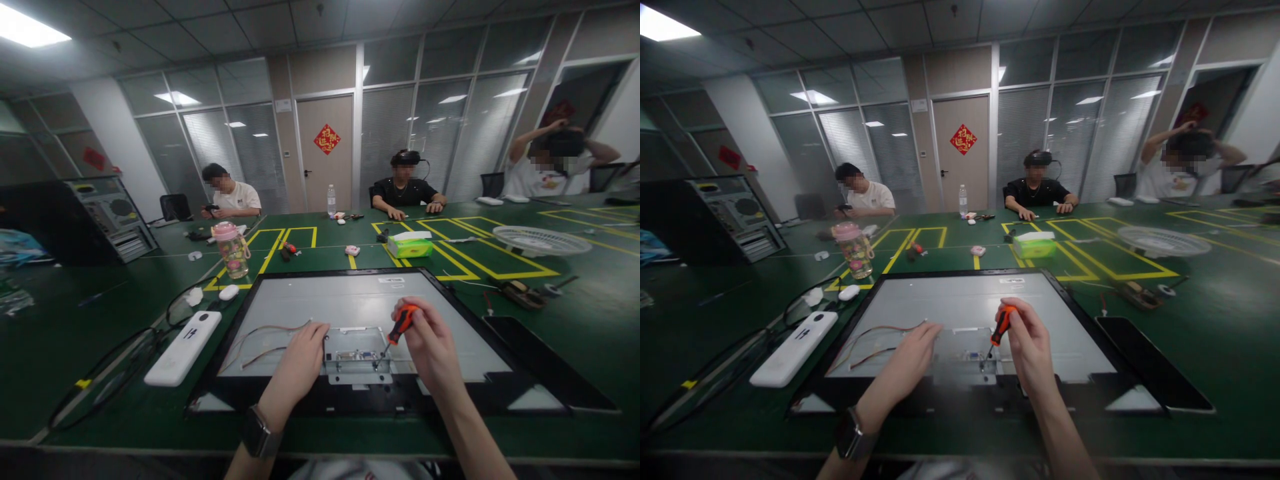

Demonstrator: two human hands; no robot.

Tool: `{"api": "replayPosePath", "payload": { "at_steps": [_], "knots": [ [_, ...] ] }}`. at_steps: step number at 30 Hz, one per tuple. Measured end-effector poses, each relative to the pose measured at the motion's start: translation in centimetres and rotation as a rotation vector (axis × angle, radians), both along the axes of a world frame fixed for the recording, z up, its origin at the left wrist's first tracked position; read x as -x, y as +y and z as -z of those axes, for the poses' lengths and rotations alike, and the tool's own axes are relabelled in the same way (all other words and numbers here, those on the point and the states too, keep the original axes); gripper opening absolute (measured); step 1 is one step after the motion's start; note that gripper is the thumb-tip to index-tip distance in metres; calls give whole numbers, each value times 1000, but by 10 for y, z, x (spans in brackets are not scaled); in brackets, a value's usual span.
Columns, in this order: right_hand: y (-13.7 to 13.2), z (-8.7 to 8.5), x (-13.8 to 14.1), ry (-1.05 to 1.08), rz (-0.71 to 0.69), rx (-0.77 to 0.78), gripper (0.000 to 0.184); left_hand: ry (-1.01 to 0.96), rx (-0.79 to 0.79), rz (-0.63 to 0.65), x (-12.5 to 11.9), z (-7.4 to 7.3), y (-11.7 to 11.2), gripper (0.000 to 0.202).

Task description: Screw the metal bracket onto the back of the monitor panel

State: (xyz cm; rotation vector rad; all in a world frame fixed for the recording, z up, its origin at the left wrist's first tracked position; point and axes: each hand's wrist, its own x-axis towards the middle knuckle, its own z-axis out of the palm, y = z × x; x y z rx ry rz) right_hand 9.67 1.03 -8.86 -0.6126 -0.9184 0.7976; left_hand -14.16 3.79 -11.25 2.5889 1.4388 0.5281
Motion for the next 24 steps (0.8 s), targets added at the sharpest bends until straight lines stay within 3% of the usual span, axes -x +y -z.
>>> {"api": "replayPosePath", "payload": {
  "at_steps": [3,9,13,18,24],
  "knots": [
    [-2,-3,1,11,-25,-4,21,-7,8,-1,0,-1,0,48],
    [-1,0,-1,2,54,0,20,-5,18,0,-1,-1,-1,48],
    [-1,0,0,25,15,22,25,3,22,2,-1,-2,-1,47],
    [2,0,0,-7,85,-4,22,17,32,0,-1,-3,0,48],
    [1,-2,2,41,3,33,27,-2,24,0,-1,-2,0,47]
  ]
}}
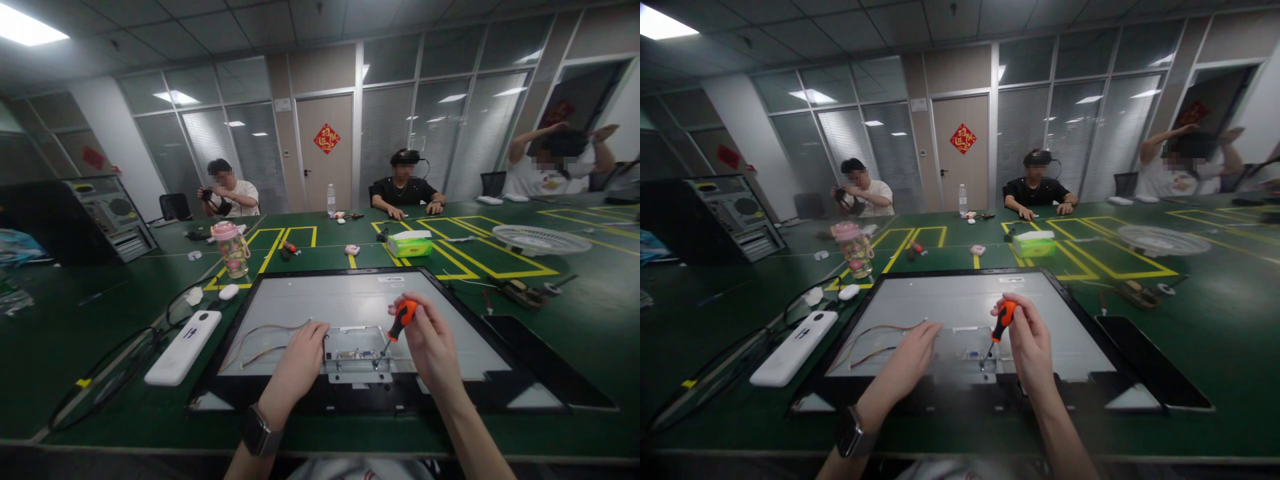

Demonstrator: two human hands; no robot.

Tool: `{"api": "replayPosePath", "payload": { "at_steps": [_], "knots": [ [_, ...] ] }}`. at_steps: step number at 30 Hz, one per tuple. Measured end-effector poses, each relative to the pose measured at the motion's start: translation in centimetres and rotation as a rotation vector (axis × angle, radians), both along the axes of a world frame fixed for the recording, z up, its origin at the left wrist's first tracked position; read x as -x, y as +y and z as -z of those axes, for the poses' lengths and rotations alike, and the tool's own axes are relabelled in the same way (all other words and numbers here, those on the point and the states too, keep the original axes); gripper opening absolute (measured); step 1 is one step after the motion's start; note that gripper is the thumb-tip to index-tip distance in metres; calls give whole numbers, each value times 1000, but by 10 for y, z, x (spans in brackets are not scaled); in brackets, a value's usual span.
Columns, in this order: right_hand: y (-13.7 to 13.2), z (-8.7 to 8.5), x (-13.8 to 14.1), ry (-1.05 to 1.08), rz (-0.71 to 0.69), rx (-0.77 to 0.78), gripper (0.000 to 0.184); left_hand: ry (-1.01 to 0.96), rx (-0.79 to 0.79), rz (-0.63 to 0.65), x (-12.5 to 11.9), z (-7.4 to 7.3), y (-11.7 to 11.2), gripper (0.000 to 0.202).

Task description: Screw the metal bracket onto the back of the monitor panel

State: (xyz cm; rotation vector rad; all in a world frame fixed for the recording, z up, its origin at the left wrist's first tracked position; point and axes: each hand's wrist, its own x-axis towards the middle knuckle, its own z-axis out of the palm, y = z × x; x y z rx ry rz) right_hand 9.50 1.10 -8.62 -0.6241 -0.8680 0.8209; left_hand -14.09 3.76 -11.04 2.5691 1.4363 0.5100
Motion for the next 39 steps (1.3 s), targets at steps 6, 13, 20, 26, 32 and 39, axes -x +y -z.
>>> {"api": "replayPosePath", "payload": {
  "at_steps": [6,13,20,26,32,39],
  "knots": [
    [1,3,-3,-37,107,3,26,-3,-10,2,1,2,1,48],
    [-2,2,-2,-2,16,-5,28,-3,-1,5,0,-1,0,48],
    [-1,4,-3,-101,81,-20,25,-3,1,1,0,0,0,48],
    [0,8,-4,-206,219,-31,21,-14,-9,6,0,2,1,48],
    [0,10,-4,-203,184,-23,25,-3,2,6,1,0,0,48],
    [-1,9,-5,-253,266,-82,16,-8,-4,3,1,1,0,47]
  ]
}}
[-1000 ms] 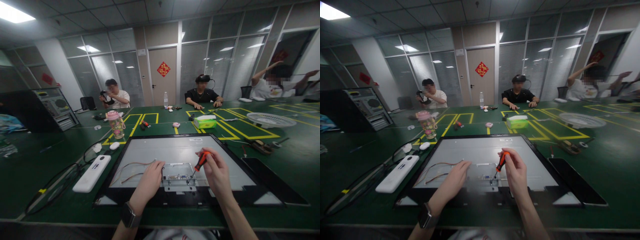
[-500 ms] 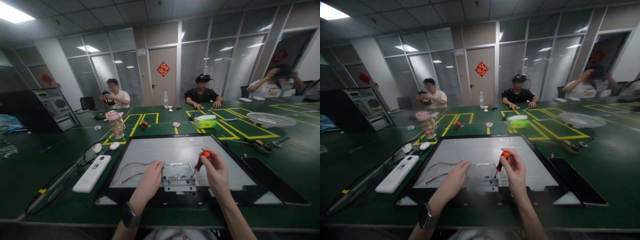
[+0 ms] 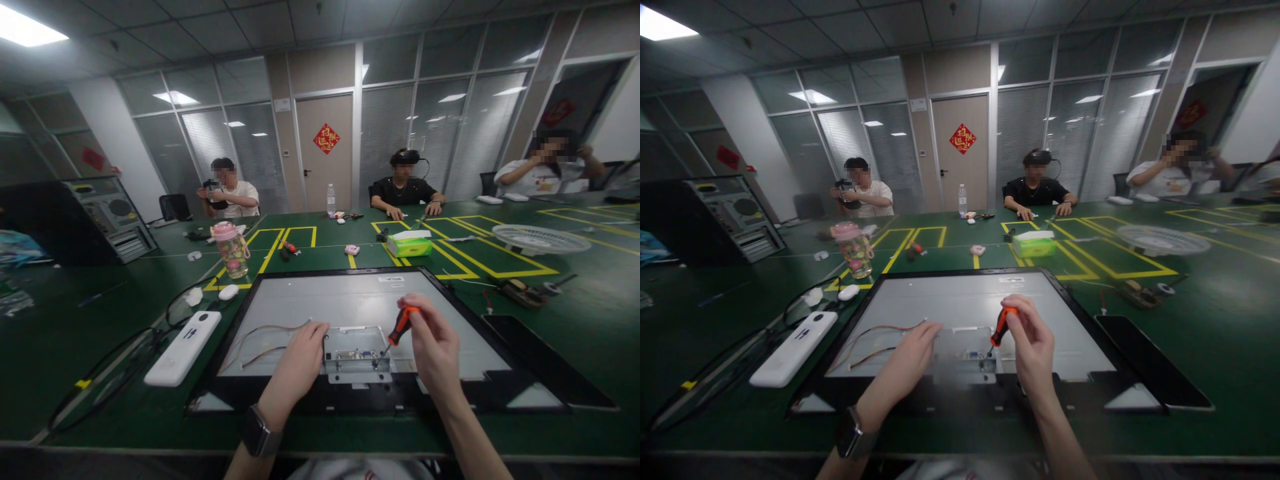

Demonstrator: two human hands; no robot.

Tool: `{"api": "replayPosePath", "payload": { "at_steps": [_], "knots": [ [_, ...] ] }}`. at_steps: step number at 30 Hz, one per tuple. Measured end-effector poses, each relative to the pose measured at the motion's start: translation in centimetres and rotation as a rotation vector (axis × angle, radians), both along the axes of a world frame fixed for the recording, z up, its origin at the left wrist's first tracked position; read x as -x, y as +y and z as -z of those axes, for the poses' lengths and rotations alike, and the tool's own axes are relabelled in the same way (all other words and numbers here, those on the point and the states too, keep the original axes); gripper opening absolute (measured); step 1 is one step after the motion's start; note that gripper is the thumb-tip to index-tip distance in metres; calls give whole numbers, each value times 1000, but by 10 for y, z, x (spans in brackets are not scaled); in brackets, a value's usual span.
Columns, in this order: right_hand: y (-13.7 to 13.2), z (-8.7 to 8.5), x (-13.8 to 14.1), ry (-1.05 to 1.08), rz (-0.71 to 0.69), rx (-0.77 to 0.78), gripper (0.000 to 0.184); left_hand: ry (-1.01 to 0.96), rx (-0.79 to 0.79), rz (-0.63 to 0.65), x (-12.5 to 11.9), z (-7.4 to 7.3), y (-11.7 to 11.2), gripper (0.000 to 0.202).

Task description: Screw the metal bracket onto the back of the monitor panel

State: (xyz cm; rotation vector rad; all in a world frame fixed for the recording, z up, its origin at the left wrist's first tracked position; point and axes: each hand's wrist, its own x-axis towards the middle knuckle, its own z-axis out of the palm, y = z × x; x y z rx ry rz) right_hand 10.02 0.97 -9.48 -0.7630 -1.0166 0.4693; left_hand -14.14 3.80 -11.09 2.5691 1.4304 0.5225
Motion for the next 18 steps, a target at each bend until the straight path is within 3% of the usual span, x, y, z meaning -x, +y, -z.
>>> {"api": "replayPosePath", "payload": {
  "at_steps": [3,9,14,18],
  "knots": [
    [-1,0,1,22,-49,44,23,2,-3,1,0,0,-1,48],
    [-1,-3,1,20,27,-22,12,20,8,-6,-1,-3,-2,48],
    [-4,-5,4,102,-52,22,22,38,6,-8,-2,-3,-1,48],
    [-2,-4,3,69,23,5,16,32,-2,-5,-1,-1,0,49]
  ]
}}
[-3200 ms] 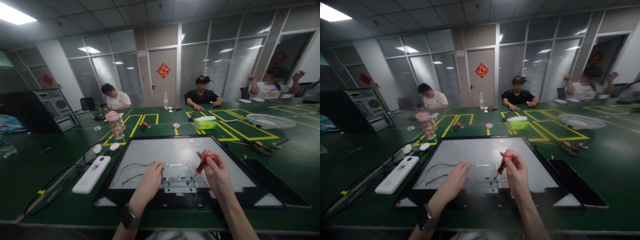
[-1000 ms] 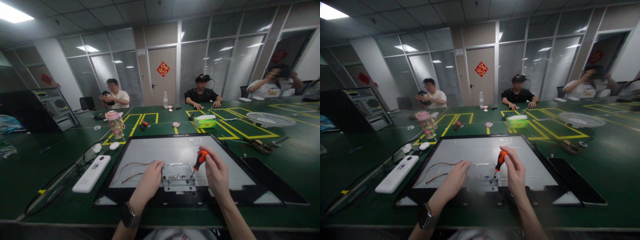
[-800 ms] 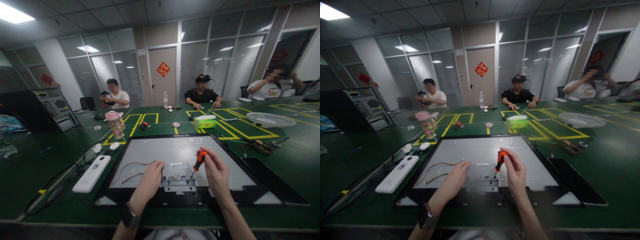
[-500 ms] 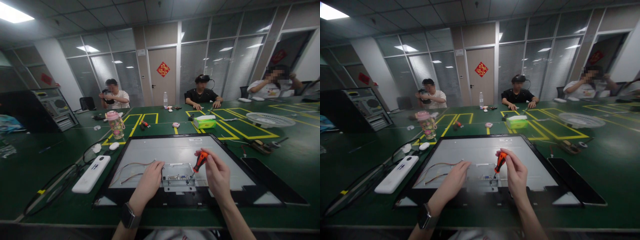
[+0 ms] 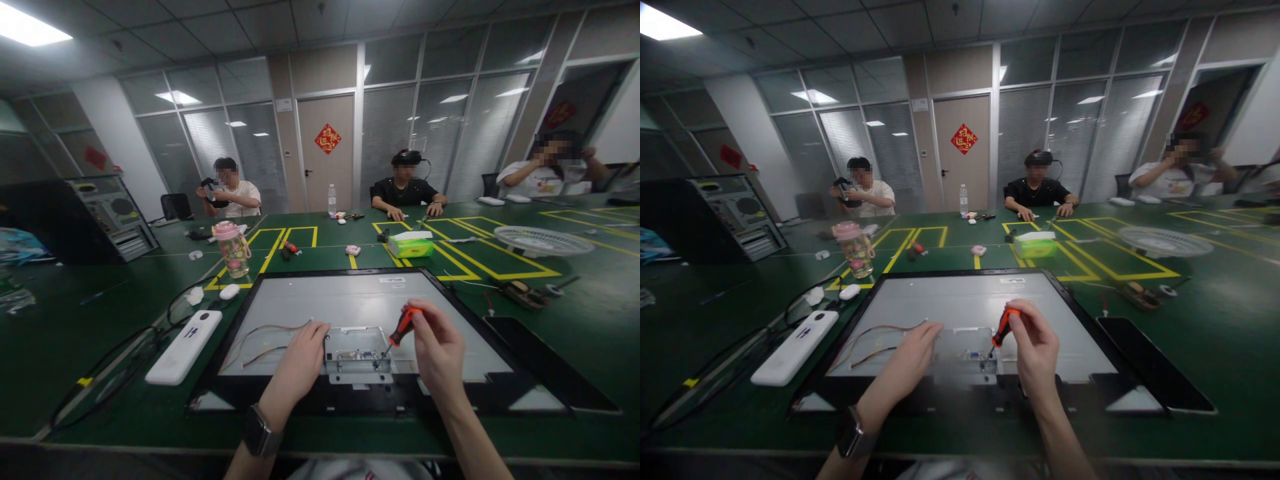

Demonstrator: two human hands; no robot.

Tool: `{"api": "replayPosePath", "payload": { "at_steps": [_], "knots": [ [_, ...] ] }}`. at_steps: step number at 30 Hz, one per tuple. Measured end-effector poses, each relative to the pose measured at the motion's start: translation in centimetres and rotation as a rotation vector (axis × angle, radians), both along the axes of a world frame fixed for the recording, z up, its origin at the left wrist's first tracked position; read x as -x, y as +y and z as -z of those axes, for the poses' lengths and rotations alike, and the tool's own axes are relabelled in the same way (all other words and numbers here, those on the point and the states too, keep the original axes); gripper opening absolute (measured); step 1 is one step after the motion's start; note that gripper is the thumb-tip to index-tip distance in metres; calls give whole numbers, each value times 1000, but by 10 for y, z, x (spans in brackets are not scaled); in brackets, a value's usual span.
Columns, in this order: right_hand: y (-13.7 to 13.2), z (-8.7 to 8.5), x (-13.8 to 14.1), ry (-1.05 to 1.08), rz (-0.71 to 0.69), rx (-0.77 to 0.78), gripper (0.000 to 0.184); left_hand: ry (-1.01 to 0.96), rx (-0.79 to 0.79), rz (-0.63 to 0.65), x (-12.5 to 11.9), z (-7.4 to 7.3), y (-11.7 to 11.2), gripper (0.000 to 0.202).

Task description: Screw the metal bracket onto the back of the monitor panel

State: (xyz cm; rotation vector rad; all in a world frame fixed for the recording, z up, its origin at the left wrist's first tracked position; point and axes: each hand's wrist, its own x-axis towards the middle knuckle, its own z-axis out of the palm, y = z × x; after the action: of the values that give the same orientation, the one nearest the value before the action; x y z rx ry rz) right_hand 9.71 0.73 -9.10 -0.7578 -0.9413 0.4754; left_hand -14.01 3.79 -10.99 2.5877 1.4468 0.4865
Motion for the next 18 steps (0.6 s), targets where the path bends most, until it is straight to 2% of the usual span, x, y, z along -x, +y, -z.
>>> {"api": "replayPosePath", "payload": {
  "at_steps": [5,12,18],
  "knots": [
    [2,-1,-2,2,34,-36,15,-23,-23,3,1,2,1,49],
    [-1,-4,1,95,-100,30,24,-30,-4,-4,1,1,0,48],
    [0,-5,1,69,-41,-14,17,-27,6,-6,1,0,-1,49]
  ]
}}
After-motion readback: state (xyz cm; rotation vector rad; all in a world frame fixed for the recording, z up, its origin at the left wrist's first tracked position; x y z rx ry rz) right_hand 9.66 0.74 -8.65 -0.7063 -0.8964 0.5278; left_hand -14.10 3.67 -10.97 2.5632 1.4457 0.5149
